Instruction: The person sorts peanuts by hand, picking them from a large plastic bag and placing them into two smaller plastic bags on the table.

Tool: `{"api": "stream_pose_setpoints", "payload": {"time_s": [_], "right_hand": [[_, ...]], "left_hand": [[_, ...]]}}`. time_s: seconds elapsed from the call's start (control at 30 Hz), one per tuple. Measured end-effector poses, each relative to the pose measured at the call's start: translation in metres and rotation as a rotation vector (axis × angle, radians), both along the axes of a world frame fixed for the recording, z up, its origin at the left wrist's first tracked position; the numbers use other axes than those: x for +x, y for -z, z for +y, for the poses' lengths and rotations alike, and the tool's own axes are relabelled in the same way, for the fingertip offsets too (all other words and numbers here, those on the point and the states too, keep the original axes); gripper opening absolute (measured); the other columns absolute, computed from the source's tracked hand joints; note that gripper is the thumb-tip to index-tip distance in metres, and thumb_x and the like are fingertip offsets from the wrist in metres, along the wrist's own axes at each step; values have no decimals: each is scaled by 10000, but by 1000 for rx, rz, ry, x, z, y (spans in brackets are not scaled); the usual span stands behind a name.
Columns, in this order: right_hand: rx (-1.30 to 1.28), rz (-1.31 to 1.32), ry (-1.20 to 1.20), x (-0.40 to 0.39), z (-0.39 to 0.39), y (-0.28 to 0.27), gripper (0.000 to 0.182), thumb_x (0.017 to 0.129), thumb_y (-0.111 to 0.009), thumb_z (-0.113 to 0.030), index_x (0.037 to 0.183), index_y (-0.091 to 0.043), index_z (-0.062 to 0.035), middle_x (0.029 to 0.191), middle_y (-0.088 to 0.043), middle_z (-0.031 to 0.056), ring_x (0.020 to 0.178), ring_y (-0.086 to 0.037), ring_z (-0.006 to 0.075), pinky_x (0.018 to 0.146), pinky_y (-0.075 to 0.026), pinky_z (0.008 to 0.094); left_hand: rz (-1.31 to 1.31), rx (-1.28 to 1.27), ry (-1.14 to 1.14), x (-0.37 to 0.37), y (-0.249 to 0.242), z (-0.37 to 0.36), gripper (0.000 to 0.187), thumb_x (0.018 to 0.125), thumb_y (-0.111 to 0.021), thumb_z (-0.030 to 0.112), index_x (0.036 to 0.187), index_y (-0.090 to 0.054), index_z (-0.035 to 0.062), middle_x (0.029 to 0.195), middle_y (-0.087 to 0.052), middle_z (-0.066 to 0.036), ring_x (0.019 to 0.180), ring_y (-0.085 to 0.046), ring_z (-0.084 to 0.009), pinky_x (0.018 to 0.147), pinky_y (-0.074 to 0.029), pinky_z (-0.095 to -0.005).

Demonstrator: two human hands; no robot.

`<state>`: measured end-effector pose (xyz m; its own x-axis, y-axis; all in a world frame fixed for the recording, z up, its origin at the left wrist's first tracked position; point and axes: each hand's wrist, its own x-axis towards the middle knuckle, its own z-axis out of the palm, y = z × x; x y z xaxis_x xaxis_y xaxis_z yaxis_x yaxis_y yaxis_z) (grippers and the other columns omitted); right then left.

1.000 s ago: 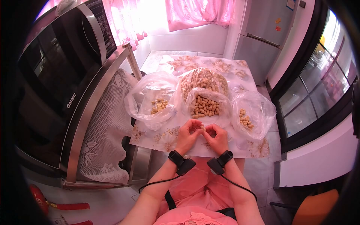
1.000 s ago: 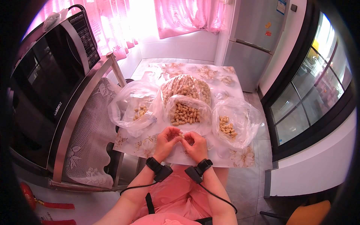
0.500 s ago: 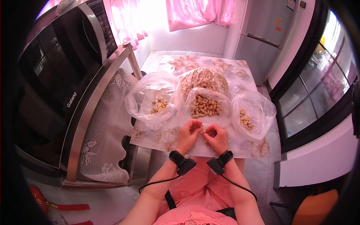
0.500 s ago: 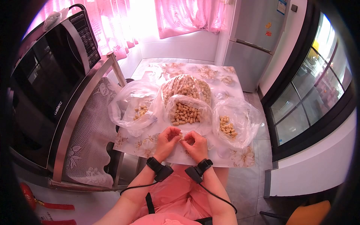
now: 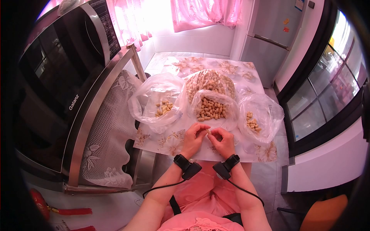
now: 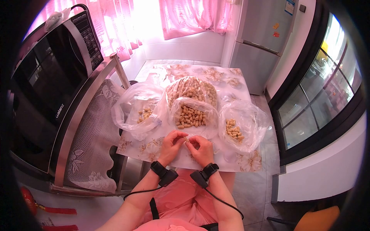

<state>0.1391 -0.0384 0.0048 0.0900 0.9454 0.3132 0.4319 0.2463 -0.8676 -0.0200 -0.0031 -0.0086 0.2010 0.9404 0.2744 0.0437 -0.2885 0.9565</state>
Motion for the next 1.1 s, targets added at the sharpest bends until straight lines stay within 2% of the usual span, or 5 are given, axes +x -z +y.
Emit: {"api": "stream_pose_setpoints", "payload": {"time_s": [0.07,0.27,0.8,1.1], "right_hand": [[9,3,-23,1,1,3,192,842,-777,-154,948,-701,-12,837,-711,87,702,-681,179,651,-542,305],[36,15,-58,1,2,4,183,862,-757,-152,965,-712,-7,871,-709,107,718,-682,199,661,-541,312],[37,-53,-43,0,-1,-3,190,878,-743,-181,937,-708,-4,836,-695,109,710,-670,225,656,-526,333],[20,-3,-45,2,2,2,193,944,-648,-194,930,-714,-14,818,-688,125,728,-654,280,656,-495,381]], "left_hand": [[-7,28,-47,2,0,0,113,904,-654,22,1008,-696,10,954,-678,-72,828,-681,-154,745,-540,-281],[18,-16,-62,3,-3,-1,110,920,-676,83,996,-686,3,877,-696,-77,757,-679,-156,714,-541,-286],[23,34,-96,4,2,1,113,948,-622,62,1013,-695,6,906,-696,-98,768,-683,-169,701,-533,-306],[14,6,-97,5,3,1,112,961,-648,108,993,-669,4,853,-694,-71,756,-671,-142,695,-531,-288]]}}
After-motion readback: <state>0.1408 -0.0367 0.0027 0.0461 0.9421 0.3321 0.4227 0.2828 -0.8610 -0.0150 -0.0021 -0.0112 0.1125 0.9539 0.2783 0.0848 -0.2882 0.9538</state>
